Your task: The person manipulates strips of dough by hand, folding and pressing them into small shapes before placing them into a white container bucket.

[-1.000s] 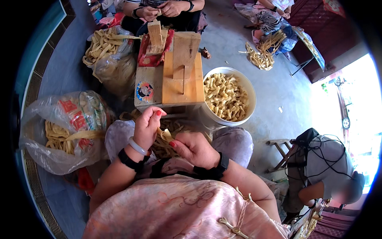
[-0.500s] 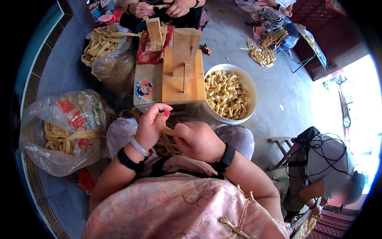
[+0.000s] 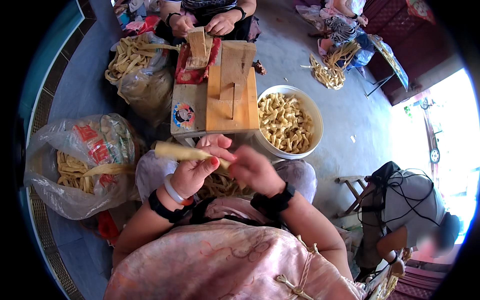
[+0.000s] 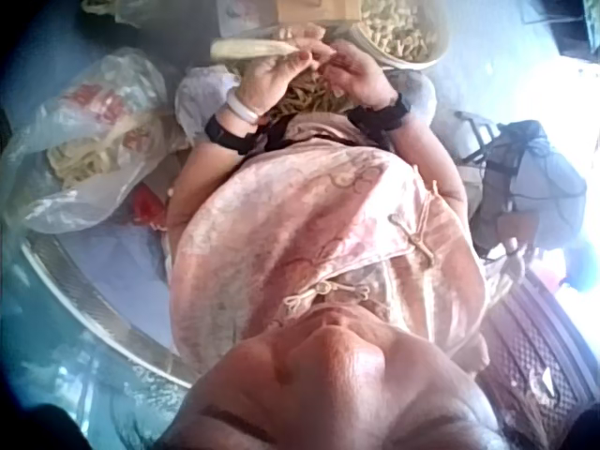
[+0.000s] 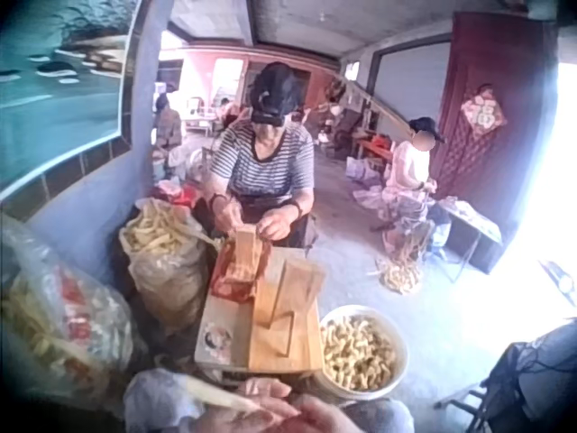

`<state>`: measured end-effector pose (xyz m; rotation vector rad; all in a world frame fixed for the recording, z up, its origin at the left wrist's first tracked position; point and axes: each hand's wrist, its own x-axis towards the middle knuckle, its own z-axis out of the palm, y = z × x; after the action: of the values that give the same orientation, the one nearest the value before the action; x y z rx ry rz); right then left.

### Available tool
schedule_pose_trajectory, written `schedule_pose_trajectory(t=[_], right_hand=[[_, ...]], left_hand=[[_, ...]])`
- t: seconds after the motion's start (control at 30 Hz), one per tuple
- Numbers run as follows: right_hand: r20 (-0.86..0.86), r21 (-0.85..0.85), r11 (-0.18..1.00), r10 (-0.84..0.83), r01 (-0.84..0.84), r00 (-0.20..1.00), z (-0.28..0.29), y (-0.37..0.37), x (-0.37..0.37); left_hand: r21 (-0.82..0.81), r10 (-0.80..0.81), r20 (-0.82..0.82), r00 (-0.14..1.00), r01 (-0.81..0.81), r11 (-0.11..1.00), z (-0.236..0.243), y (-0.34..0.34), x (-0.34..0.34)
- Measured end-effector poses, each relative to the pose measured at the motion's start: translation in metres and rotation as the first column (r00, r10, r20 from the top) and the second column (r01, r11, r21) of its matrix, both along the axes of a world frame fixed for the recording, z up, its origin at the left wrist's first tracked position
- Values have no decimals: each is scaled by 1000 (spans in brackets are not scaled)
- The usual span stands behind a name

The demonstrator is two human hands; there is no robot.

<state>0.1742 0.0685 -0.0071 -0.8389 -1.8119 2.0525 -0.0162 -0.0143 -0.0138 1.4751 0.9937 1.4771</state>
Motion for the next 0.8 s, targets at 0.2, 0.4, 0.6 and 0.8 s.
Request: schedule_pose_trajectory(t=[0.2, 0.4, 0.6, 0.8], right_hand=[[-50, 804, 575, -195, 155, 980, -6, -13, -4], [107, 993, -64, 82, -102, 991, 47, -7, -3], [15, 1000, 24, -4, -15, 1000, 25, 2, 6], [113, 988, 68, 300, -140, 947, 29, -17, 3]], left_hand=[[-342, -38, 358, 933, 169, 924, 2, -5, 8], [-512, -418, 162, 894, 438, 739, -1, -9, 2], [-518, -262, 296, 919, 385, 764, -11, -16, -7], [-266, -9, 842, 539, 431, 862, -5, -20, -12]])
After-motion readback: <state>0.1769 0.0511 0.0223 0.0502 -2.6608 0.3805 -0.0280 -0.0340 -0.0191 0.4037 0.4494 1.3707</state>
